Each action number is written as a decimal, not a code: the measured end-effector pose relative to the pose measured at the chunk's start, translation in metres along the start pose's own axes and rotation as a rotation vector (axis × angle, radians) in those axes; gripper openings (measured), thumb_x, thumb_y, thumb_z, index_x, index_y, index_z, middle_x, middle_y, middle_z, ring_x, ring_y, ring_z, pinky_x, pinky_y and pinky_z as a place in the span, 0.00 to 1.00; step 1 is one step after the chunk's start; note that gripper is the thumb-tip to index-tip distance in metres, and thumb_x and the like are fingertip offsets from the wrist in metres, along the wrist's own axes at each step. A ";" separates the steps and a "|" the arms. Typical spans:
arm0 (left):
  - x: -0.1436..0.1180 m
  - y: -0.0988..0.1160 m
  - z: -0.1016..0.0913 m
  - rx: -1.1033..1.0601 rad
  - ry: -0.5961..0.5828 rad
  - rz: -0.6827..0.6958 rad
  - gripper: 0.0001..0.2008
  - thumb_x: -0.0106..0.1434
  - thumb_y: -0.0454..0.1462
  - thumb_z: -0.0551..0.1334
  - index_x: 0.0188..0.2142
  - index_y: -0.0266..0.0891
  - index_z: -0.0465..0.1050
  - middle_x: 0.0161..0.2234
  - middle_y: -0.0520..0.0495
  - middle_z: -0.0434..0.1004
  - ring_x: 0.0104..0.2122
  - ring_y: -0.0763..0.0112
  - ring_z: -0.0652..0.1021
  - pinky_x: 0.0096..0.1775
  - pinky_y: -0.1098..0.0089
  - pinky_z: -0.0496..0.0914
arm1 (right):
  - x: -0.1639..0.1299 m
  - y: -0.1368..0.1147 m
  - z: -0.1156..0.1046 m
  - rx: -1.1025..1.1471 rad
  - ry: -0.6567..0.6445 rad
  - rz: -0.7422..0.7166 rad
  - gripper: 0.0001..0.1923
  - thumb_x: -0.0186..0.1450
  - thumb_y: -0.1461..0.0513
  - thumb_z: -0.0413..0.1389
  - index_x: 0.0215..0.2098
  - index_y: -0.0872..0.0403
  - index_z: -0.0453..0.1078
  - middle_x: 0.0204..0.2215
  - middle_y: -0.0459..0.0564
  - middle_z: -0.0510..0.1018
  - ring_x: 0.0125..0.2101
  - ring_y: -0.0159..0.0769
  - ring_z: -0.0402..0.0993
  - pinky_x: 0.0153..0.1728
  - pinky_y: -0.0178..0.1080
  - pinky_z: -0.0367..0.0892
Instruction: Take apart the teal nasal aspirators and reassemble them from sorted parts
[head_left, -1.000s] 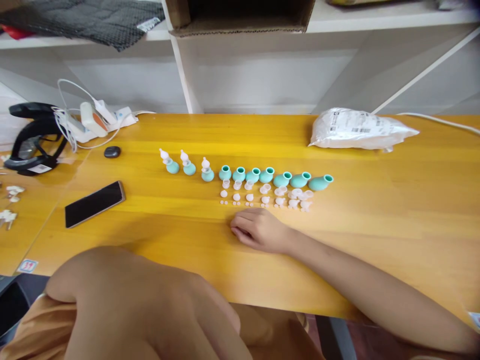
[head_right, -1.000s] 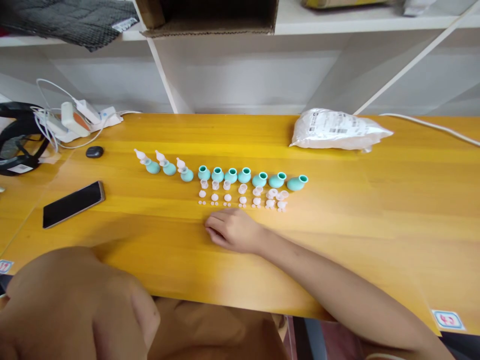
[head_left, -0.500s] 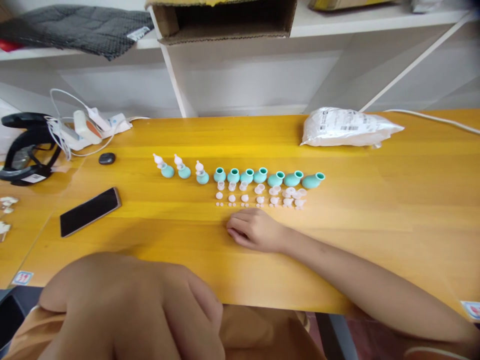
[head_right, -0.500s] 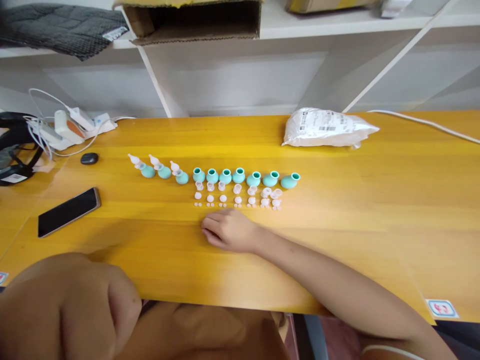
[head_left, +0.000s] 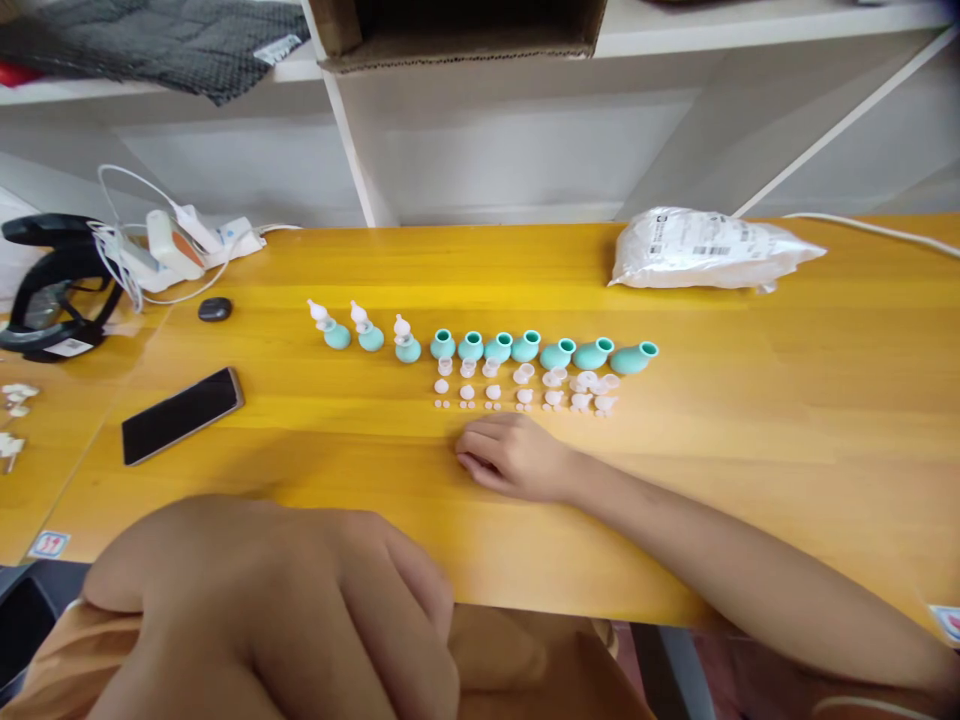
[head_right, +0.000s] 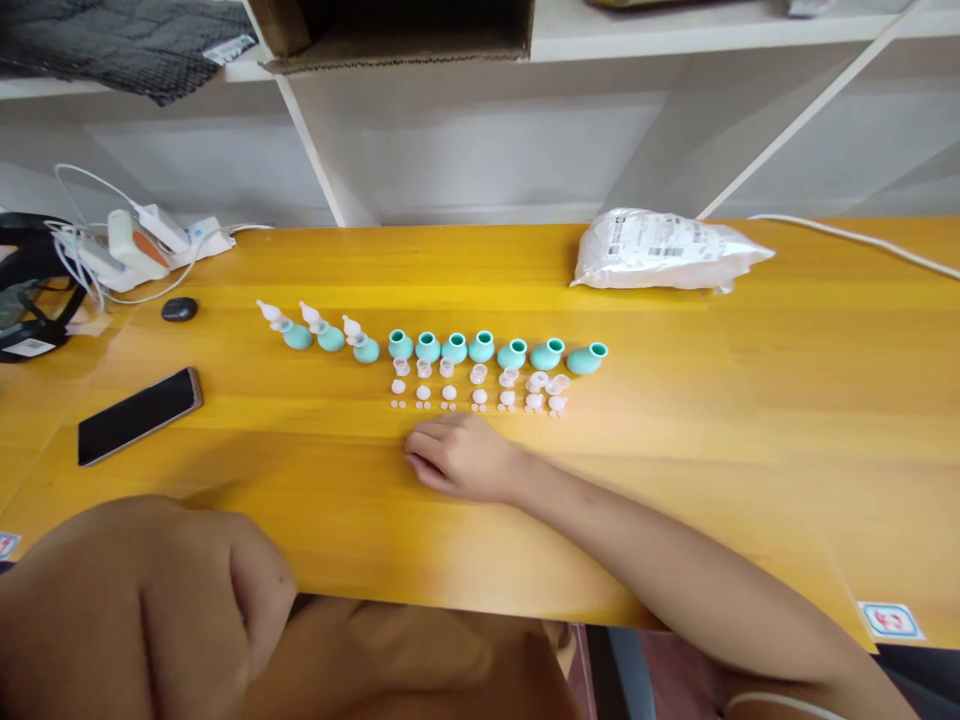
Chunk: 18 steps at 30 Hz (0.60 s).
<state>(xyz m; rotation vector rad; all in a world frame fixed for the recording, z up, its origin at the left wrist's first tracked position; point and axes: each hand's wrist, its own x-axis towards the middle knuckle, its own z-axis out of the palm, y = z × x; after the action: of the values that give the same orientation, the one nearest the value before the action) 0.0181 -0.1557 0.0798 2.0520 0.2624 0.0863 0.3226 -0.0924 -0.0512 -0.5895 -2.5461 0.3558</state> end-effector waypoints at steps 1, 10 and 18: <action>0.001 -0.003 -0.001 -0.002 -0.015 0.016 0.17 0.55 0.60 0.73 0.29 0.54 0.85 0.26 0.54 0.79 0.24 0.73 0.74 0.24 0.73 0.68 | 0.000 0.000 0.000 0.001 -0.003 0.002 0.12 0.82 0.63 0.49 0.42 0.52 0.72 0.33 0.49 0.80 0.31 0.36 0.71 0.37 0.39 0.62; 0.013 -0.015 0.003 0.048 -0.146 -0.164 0.21 0.47 0.59 0.72 0.42 0.68 0.86 0.26 0.55 0.80 0.21 0.62 0.76 0.21 0.66 0.62 | -0.001 0.000 -0.001 0.020 -0.030 0.017 0.10 0.81 0.63 0.50 0.43 0.52 0.72 0.35 0.50 0.80 0.32 0.37 0.72 0.37 0.40 0.62; 0.018 -0.012 -0.007 0.076 -0.279 -0.230 0.20 0.38 0.49 0.76 0.35 0.71 0.86 0.27 0.55 0.82 0.26 0.58 0.78 0.20 0.67 0.61 | -0.001 0.000 0.000 0.008 -0.015 0.007 0.10 0.81 0.63 0.50 0.43 0.52 0.72 0.34 0.49 0.80 0.31 0.37 0.71 0.37 0.40 0.62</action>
<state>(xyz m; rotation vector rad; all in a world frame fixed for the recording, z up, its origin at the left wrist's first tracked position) 0.0327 -0.1401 0.0716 2.0646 0.3285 -0.3542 0.3237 -0.0928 -0.0517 -0.5949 -2.5566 0.3746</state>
